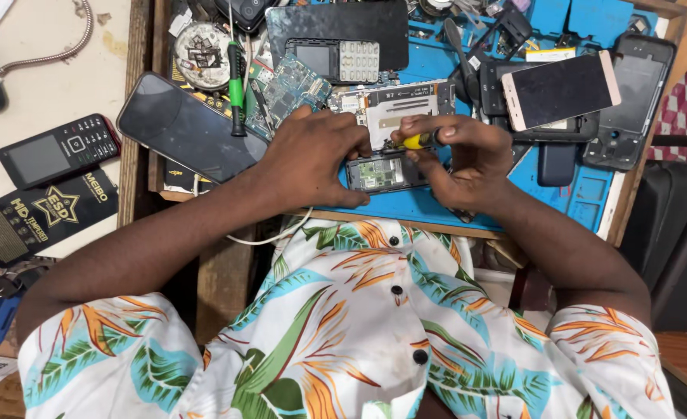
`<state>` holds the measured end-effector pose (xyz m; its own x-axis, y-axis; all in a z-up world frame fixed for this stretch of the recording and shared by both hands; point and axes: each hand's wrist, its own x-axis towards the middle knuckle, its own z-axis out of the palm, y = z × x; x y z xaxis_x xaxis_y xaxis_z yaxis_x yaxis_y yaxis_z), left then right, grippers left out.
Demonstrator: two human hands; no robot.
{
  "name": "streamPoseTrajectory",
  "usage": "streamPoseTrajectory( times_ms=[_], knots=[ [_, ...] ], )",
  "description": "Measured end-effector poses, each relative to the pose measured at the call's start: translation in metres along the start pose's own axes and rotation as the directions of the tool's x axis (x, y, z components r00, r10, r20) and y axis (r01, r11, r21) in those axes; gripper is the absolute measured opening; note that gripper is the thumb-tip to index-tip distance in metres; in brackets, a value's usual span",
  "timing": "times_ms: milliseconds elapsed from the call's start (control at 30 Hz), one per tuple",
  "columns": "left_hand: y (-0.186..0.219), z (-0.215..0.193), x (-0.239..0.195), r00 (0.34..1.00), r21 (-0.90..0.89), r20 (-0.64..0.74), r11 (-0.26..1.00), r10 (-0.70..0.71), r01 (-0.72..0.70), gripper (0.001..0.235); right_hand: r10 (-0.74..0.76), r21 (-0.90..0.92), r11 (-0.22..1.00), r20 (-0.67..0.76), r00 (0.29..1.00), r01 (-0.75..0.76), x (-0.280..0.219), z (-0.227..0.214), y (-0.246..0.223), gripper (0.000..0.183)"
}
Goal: The person uses a yellow-handled screwdriver to unscrew and remove components from a disassembled mobile phone on a cluttered workbench. They repeatedly loosen screws, lift small parts, and set them aside among other phone parts and tools.
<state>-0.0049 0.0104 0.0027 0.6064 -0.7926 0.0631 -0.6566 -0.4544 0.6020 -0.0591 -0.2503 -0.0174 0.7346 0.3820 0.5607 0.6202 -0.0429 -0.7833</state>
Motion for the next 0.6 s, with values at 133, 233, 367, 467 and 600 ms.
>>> streamPoseTrajectory(
  times_ms=[133, 233, 367, 467, 600],
  knots=[
    [-0.0016, 0.0033, 0.0, 0.999, -0.003, 0.032, 1.0, -0.021, 0.021, 0.057, 0.032, 0.049, 0.998, 0.001, 0.999, -0.032, -0.0043, -0.0042, 0.0041, 0.06],
    [-0.0016, 0.0009, 0.0013, 0.999, 0.002, 0.036, 1.0, -0.022, 0.022, 0.057, 0.022, 0.076, 0.997, -0.019, 1.0, -0.021, -0.0011, -0.006, 0.0046, 0.061],
    [-0.0014, 0.0019, 0.0009, 0.999, 0.001, 0.035, 1.0, -0.016, 0.016, 0.057, 0.025, 0.049, 0.998, -0.006, 1.0, -0.024, -0.0001, -0.0052, 0.0044, 0.06],
    [-0.0033, 0.0028, 0.0005, 1.0, 0.003, 0.02, 1.0, 0.002, -0.002, 0.058, 0.043, 0.041, 0.998, 0.028, 0.999, -0.044, 0.0001, -0.0056, 0.0052, 0.059],
    [-0.0041, 0.0032, -0.0002, 1.0, 0.007, 0.018, 1.0, -0.003, 0.003, 0.058, 0.055, 0.042, 0.997, 0.048, 0.997, -0.057, 0.0003, -0.0055, 0.0037, 0.059]
  ],
)
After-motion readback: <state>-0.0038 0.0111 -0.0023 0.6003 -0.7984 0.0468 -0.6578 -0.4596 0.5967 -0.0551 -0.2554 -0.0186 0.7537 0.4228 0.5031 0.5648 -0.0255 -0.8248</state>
